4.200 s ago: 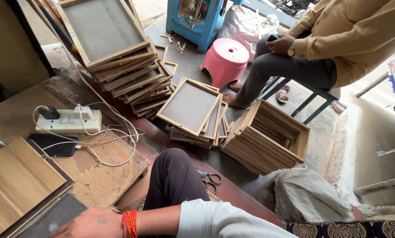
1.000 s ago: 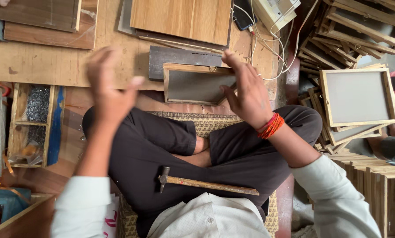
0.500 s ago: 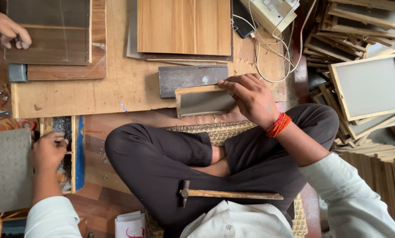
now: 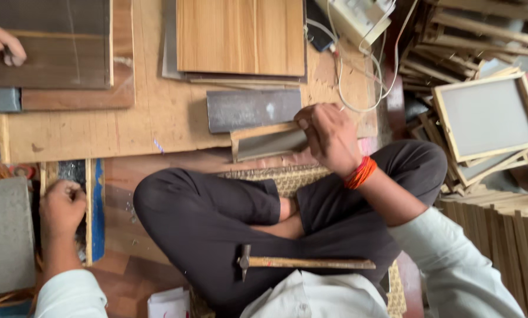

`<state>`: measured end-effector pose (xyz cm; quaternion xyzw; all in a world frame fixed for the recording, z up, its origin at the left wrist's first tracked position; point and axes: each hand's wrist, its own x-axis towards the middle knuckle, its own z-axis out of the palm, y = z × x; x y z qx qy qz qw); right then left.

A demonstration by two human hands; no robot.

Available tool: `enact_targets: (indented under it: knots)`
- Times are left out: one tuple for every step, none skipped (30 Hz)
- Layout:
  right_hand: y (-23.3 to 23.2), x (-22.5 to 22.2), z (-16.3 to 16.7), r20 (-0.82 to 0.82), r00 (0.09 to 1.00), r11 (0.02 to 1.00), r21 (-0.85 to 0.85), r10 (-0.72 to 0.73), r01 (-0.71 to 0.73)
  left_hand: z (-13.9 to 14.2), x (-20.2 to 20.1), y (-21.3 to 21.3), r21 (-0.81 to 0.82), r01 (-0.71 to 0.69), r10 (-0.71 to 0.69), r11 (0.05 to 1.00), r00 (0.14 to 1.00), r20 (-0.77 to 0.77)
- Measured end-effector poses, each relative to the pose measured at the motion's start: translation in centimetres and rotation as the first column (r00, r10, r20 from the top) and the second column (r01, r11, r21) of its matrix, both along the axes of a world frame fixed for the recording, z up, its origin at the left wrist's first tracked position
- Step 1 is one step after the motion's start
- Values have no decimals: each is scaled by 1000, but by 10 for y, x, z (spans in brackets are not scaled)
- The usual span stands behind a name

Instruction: The person sits on the floor and assembles wooden picture frames by placing panels into frames and tapping them with a hammer. The person repeatedly picks up panels, aligns them in frames, and hammers them into place, stacking completed frames nearby.

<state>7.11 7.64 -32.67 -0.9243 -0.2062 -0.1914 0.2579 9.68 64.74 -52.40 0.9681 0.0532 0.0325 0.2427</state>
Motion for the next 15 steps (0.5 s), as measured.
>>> enact_targets:
  knots:
    - [-1, 2, -1, 24, 1000, 1000, -20, 9, -9, 1, 2, -3, 26, 0, -1, 1000, 1000, 21]
    - [1, 0, -2, 28, 999, 999, -37, 17, -16, 2, -1, -5, 56, 2, -3, 998, 1000, 20]
    - [0, -1, -2, 17, 1000, 999, -48, 24, -23, 3, -3, -7, 40, 0, 0, 999, 1000, 3]
    - [0, -1, -3, -4, 1000, 999, -46, 16, -16, 3, -1, -8, 23, -2, 2, 1000, 1000, 0]
    - [0, -3, -4, 3, 1000, 999, -50, 13, -13, 3, -1, -10, 2, -9, 9, 1000, 1000, 26]
    - [-1, -1, -4, 20, 1000, 998, -55, 14, -13, 4, -1, -11, 2, -14, 14, 1000, 998, 54]
    - [-2, 0, -5, 34, 999, 998, -62, 7, -5, 4, 0, -11, 2, -19, 19, 1000, 997, 69]
    - [-3, 0, -6, 34, 999, 998, -68, -2, 4, 4, -1, -11, 4, -21, 21, 1000, 997, 71]
    - [-4, -1, -7, 29, 1000, 997, -72, -9, 11, 3, -1, -12, 6, -8, 7, 1000, 997, 77]
    - [-5, 0, -8, 23, 1000, 996, -83, -8, 10, 3, -2, -12, 11, 6, -7, 1000, 997, 79]
    - [-7, 0, -8, 9, 1000, 995, -95, -11, 12, 3, -2, -14, 16, 24, -25, 1000, 997, 73]
    - [-7, 0, -9, -3, 1000, 994, -107, -16, 15, 4, -2, -15, 17, 14, -15, 1000, 998, 55]
    - [-8, -1, -9, -11, 1000, 995, -101, -14, 13, 3, -2, -16, 15, 1, -2, 1000, 999, 49]
    - [-8, 0, -9, -7, 1000, 995, -96, -11, 10, 2, -1, -17, 13, -14, 13, 1000, 998, 55]
    - [-9, 0, -9, -1, 1000, 996, -91, -7, 7, 3, -1, -18, 15, -15, 15, 1000, 998, 54]
